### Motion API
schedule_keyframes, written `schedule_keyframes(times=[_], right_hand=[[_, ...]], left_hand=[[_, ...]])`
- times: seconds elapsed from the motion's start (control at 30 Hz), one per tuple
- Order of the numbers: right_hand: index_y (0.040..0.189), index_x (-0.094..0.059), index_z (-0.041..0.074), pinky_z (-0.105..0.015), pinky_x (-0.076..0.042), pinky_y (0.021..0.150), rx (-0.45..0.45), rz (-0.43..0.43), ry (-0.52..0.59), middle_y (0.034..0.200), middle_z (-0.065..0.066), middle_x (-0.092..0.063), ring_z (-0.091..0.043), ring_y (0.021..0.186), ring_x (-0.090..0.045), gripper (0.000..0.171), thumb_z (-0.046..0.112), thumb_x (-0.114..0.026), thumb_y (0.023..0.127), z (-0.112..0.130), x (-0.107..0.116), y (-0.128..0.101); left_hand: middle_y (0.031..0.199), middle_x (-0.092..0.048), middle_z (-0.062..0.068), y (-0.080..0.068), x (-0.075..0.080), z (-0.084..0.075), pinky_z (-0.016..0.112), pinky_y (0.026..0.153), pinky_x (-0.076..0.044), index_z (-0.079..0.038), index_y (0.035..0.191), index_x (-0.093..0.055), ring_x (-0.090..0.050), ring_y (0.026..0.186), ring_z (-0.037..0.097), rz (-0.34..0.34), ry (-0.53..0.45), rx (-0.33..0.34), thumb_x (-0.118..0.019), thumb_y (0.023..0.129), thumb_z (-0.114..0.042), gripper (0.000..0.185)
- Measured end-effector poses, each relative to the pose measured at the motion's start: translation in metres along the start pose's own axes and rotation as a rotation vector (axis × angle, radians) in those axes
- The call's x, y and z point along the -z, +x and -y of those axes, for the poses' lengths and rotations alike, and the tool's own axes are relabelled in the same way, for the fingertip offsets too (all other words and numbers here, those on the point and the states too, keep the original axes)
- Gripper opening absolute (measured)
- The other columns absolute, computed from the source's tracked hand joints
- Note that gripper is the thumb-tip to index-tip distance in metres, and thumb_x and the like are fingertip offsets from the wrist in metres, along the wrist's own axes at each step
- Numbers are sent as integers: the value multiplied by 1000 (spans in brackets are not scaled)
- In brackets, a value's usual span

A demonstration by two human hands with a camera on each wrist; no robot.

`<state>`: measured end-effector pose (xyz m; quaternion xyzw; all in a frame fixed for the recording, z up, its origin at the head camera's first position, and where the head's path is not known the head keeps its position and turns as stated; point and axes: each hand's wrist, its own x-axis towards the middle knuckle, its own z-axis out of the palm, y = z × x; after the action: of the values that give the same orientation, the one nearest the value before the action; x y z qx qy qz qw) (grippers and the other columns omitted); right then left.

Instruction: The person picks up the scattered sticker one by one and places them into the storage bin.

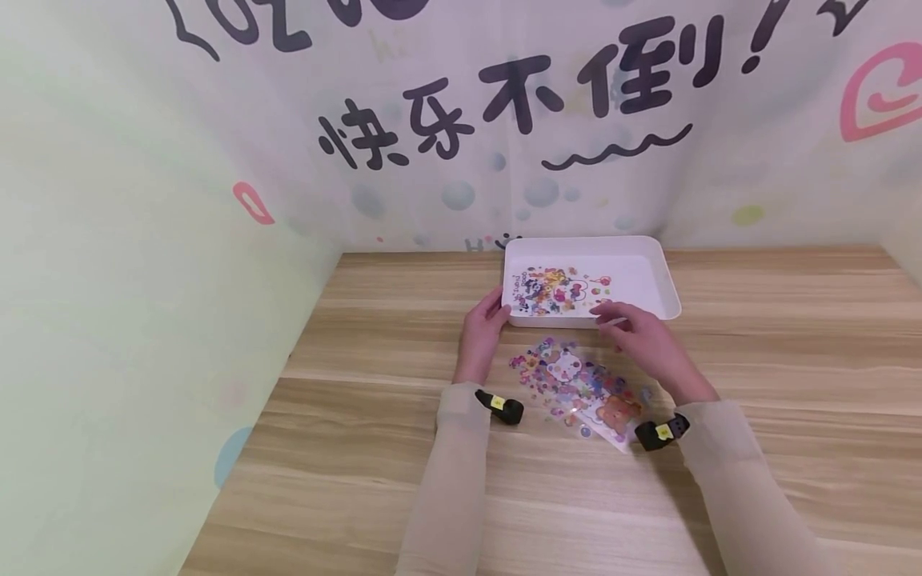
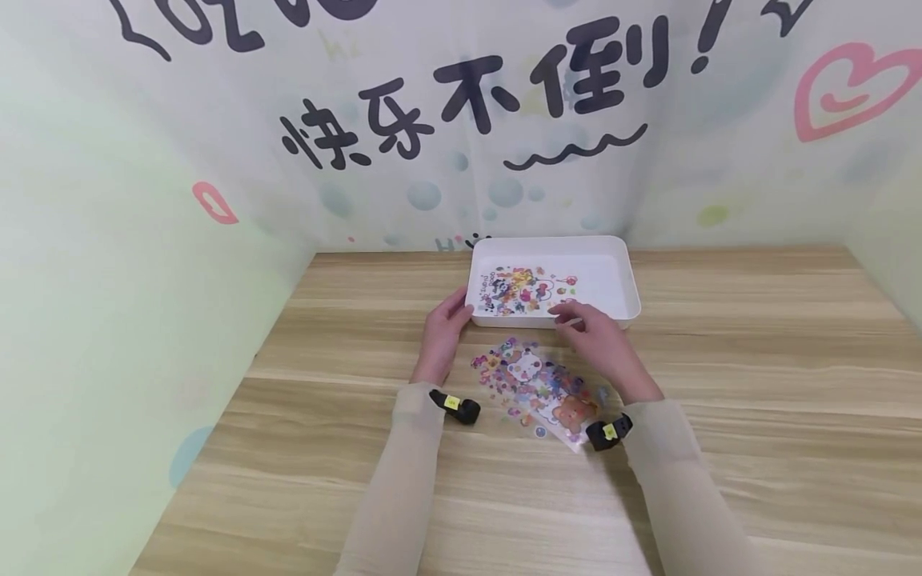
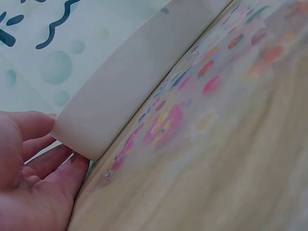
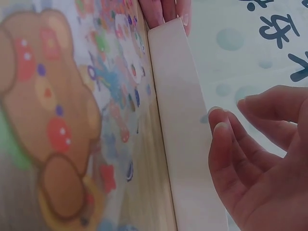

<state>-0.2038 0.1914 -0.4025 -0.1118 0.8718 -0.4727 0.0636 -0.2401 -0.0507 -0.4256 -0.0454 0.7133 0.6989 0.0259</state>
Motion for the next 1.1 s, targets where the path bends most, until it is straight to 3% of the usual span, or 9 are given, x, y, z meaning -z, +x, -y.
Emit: schedule_keyframes(times=[0.27, 0.43, 0.57, 0.77, 1.1], right_hand=[[122, -51, 9, -39, -50, 74, -21, 16, -54, 113, -12, -53, -27, 95, -53, 34, 26, -48, 92, -3, -1, -2], [120, -54, 11, -37, -49, 74, -33, 28, -111, 113, -11, -55, -26, 95, -52, 35, 30, -51, 91, -5, -3, -1], [119, -55, 8, -42, -47, 80, -4, 46, -146, 113, -13, -56, -28, 98, -53, 34, 25, -53, 90, -7, -5, -1], [122, -51, 4, -47, -43, 87, 30, 60, -140, 117, -15, -54, -30, 104, -52, 37, 20, -54, 89, -11, -7, 0], [129, -43, 2, -46, -45, 85, 30, 102, -158, 114, -16, -54, -29, 101, -51, 49, 18, -59, 86, -12, -16, 4]], left_hand=[[135, -42, 2, 3, 1, 4, 19, 92, -40, -12, 134, -42, -43, 119, 12, -1, 3, 0, -50, 91, -13, 43], [133, -44, -2, 12, 0, 17, 19, 91, -41, -18, 131, -45, -44, 117, 9, -7, -9, -7, -53, 90, -18, 43], [132, -45, -5, 17, 0, 25, 17, 90, -41, -22, 130, -46, -45, 115, 6, -18, 2, -21, -55, 89, -21, 42], [131, -46, -6, 17, -1, 25, 19, 90, -42, -23, 129, -48, -45, 115, 8, -42, 18, -39, -54, 89, -20, 40], [130, -47, -6, 18, -1, 25, 18, 90, -42, -22, 128, -48, -45, 116, 9, -44, -6, -24, -54, 90, -18, 39]])
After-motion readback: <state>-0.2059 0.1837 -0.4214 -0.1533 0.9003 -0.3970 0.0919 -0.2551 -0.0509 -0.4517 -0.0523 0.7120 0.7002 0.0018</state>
